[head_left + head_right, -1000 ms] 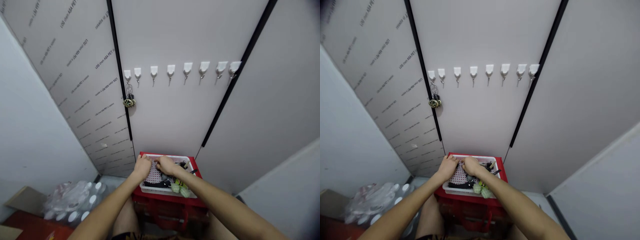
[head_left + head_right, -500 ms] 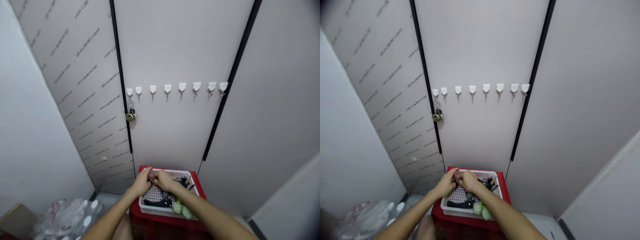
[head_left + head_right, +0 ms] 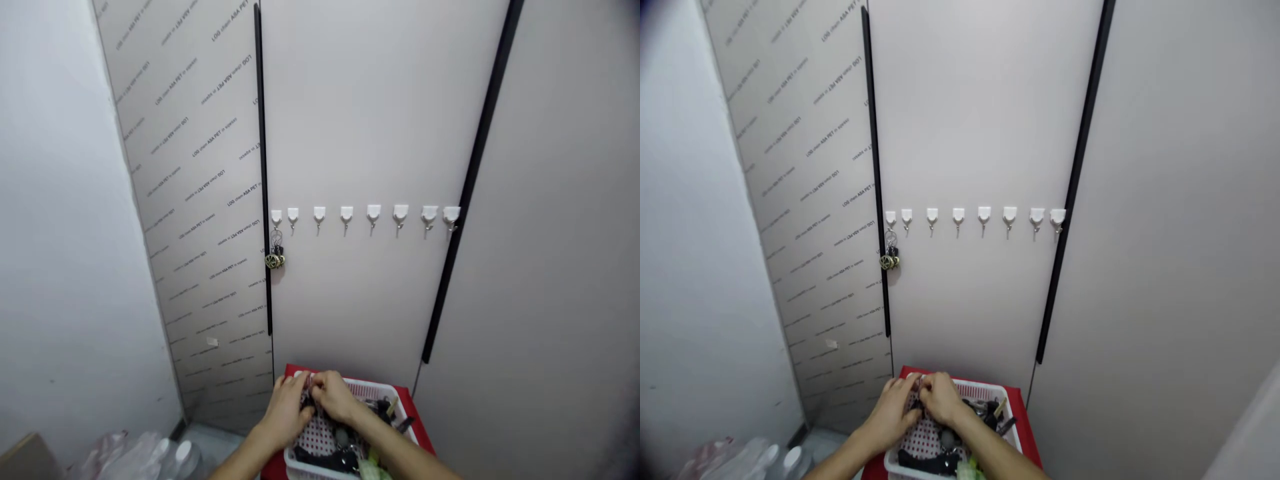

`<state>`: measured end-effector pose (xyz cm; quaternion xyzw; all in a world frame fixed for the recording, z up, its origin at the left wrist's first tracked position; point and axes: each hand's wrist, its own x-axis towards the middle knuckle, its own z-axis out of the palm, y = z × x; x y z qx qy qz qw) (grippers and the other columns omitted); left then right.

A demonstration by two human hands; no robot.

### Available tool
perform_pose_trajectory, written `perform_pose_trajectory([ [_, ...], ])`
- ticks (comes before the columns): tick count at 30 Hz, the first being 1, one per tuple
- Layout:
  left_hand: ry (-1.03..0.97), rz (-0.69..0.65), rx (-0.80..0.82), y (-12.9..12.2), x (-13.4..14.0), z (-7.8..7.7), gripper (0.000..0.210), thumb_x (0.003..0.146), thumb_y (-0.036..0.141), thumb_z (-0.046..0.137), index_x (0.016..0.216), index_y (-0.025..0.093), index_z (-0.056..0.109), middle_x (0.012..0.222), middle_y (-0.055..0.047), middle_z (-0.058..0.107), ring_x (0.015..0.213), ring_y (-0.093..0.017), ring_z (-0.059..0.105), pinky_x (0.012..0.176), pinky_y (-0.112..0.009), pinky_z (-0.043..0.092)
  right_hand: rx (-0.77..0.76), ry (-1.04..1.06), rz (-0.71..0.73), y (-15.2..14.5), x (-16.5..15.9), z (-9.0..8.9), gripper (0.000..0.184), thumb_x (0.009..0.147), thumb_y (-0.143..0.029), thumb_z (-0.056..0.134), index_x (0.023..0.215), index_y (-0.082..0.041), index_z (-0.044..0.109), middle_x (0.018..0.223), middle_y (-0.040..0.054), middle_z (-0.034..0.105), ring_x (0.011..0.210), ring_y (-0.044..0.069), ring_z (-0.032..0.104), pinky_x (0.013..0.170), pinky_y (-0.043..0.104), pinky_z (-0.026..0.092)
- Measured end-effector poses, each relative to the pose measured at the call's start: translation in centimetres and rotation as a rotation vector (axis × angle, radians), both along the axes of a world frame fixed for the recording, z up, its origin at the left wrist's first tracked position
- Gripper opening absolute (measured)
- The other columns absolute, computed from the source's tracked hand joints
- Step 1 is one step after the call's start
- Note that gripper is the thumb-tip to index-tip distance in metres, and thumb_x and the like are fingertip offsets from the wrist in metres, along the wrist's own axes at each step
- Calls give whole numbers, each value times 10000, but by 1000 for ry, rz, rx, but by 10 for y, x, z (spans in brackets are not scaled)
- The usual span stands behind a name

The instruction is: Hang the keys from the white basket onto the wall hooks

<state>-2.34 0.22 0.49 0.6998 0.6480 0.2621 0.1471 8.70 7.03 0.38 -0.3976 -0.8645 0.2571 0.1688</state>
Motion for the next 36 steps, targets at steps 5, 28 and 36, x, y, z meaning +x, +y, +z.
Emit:
perform_pose_trajectory([
  [5,-458,-5,109,19,-7,34,239,646,229,384,835,136,496,831,-59,569,774,-138,498,732,-266,369,48,258,64,8,-3,59,222,634,-183,354,580,-121,560,516,2,530,496,79,440,485,171,326],
  [28,-311,309,659,93,-50,203,288,591,82,429,866,131,502,844,-62,562,780,-138,508,731,-271,382,383,497,-382,84,-88,247,198,646,-139,413,750,-109,578,643,51,595,612,103,547,610,205,402],
  [36,-290,95,390,54,-18,75,283,615,124,430,891,136,490,879,-58,542,791,-125,493,716,-256,389,219,151,25,41,-2,127,229,630,-152,421,801,-110,567,628,18,583,536,73,490,538,177,370],
])
